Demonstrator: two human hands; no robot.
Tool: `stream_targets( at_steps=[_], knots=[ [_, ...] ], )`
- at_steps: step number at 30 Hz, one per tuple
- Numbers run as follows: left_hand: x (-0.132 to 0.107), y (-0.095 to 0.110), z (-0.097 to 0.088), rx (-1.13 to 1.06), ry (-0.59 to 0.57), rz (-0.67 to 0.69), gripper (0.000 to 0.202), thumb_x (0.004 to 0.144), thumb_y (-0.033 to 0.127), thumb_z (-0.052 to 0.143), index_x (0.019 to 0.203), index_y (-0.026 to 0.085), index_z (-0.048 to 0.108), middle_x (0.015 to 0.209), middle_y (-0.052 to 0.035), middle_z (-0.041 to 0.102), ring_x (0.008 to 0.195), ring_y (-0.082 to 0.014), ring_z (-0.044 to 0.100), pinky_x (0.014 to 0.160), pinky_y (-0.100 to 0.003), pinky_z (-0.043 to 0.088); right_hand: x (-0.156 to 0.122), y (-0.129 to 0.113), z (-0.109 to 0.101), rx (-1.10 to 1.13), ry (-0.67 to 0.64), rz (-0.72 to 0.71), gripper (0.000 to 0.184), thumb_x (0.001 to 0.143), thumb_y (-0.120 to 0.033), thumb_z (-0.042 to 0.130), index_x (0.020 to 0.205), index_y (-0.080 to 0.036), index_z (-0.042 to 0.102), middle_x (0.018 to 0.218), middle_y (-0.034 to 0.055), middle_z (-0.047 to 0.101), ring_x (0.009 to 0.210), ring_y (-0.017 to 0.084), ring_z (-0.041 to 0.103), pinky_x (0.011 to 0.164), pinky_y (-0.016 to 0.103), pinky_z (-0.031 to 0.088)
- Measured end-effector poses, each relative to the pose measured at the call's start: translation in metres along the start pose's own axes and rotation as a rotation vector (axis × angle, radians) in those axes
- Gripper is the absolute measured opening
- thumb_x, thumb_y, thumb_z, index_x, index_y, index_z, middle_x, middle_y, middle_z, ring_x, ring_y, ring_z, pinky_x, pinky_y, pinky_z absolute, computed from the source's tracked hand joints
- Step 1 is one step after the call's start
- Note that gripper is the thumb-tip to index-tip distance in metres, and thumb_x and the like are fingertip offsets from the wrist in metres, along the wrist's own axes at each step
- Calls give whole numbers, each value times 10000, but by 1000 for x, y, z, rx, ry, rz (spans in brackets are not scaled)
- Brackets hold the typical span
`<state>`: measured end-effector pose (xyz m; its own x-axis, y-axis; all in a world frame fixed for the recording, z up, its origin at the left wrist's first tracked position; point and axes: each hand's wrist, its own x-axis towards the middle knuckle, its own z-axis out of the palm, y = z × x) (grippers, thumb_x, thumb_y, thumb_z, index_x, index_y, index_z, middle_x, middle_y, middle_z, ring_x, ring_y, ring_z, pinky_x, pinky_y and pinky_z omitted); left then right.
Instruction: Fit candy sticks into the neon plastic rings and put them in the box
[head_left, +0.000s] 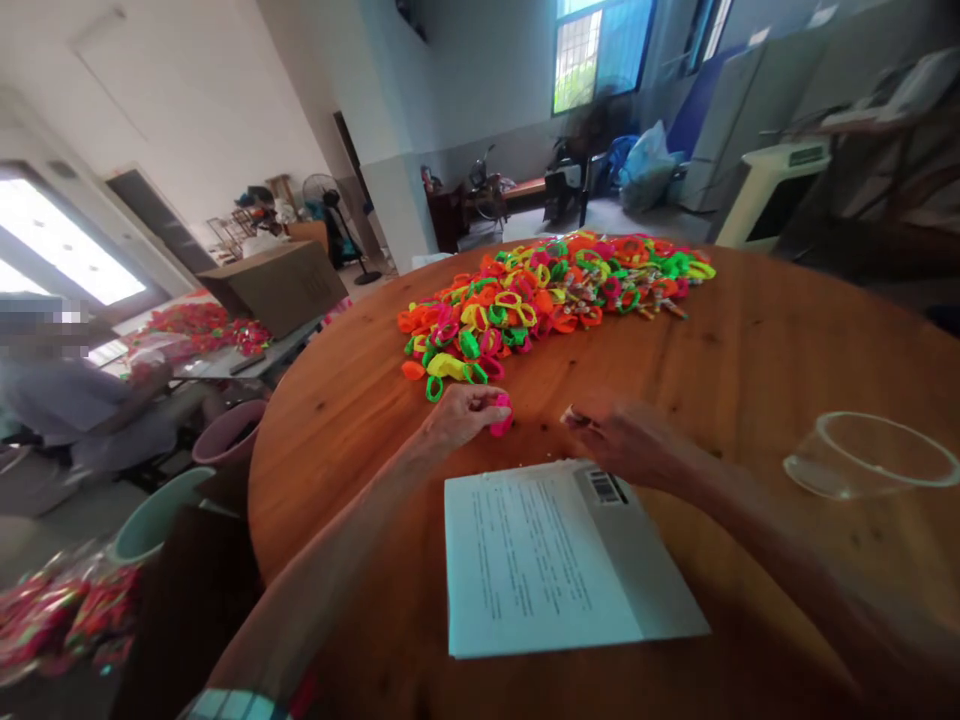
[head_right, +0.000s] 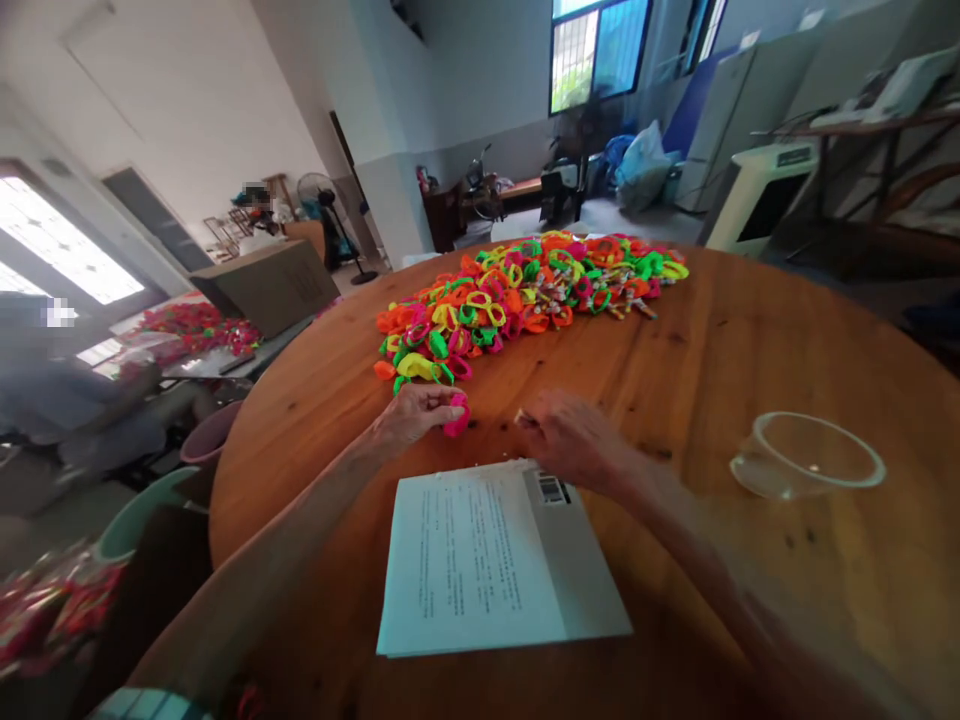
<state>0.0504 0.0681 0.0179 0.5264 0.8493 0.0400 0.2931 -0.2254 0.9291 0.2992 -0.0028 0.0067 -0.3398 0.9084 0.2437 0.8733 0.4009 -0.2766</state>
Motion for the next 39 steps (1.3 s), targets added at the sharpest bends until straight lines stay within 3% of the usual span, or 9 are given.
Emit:
stream_targets(
  at_steps=[2, 6, 11, 16, 22, 26, 32, 39],
  knots=[
    [-7, -1, 1, -65, 35, 2, 298, 749, 366, 716, 897, 109, 685, 725, -26, 673, 632, -102, 599, 609, -209, 456, -10, -26, 5, 151, 49, -39, 250, 944, -233, 432, 761, -174, 591, 782, 41, 608, 701, 144, 508, 652, 283, 329],
    [-22, -4, 9, -140, 98, -27, 312, 734, 373, 736, 870, 110, 637, 762, -50, 679, 657, -123, 624, 611, -226, 488, -31, -66, 19, 271, 99, 26, 212, 951, -251, 456, 803, -177, 588, 789, 34, 589, 704, 148, 503, 654, 283, 351],
    [-41, -14, 19, -135, 47, 28, 503, 773, 344, 702, 1205, 129, 561, 783, -26, 669, 672, -133, 631, 625, -243, 499, -47, -87, 27, 209, 108, 57, 222, 977, -261, 436, 851, -165, 591, 849, 59, 576, 760, 166, 510, 694, 298, 382],
    [-56, -20, 8, 40, -70, 199, 319, 773, 278, 663, 1036, 97, 655, 848, -46, 659, 745, -138, 602, 681, -246, 475, -50, -94, 33, 197, 157, 53, 222, 987, -269, 437, 900, -155, 606, 884, 75, 581, 832, 190, 528, 756, 320, 409],
    [-70, -21, -4, 277, -74, 332, 326, 801, 215, 640, 1122, 152, 633, 1012, -61, 686, 878, -163, 620, 807, -271, 473, -51, -93, 38, 258, 187, 46, 203, 988, -282, 459, 885, -168, 591, 866, 62, 575, 805, 176, 518, 736, 307, 404],
    [-72, -22, -3, 341, -132, 424, 172, 829, 181, 599, 989, 156, 658, 897, -34, 658, 821, -142, 593, 749, -239, 444, -49, -90, 41, 257, 231, 18, 172, 966, -277, 521, 842, -170, 574, 811, 35, 560, 741, 154, 493, 693, 291, 383],
    [-74, -21, -2, 367, -125, 471, 70, 825, 122, 565, 850, 146, 627, 803, -18, 597, 756, -128, 545, 689, -227, 406, -45, -92, 42, 291, 292, -32, 91, 941, -225, 573, 910, -161, 629, 832, 30, 573, 741, 133, 516, 682, 260, 405],
    [-77, -21, -3, 382, -126, 455, 107, 889, 185, 601, 959, 129, 660, 889, -52, 642, 830, -150, 566, 762, -245, 419, -46, -95, 43, 131, 303, -118, 94, 931, -175, 560, 961, -144, 643, 952, 85, 617, 863, 182, 577, 766, 308, 464]
  ],
)
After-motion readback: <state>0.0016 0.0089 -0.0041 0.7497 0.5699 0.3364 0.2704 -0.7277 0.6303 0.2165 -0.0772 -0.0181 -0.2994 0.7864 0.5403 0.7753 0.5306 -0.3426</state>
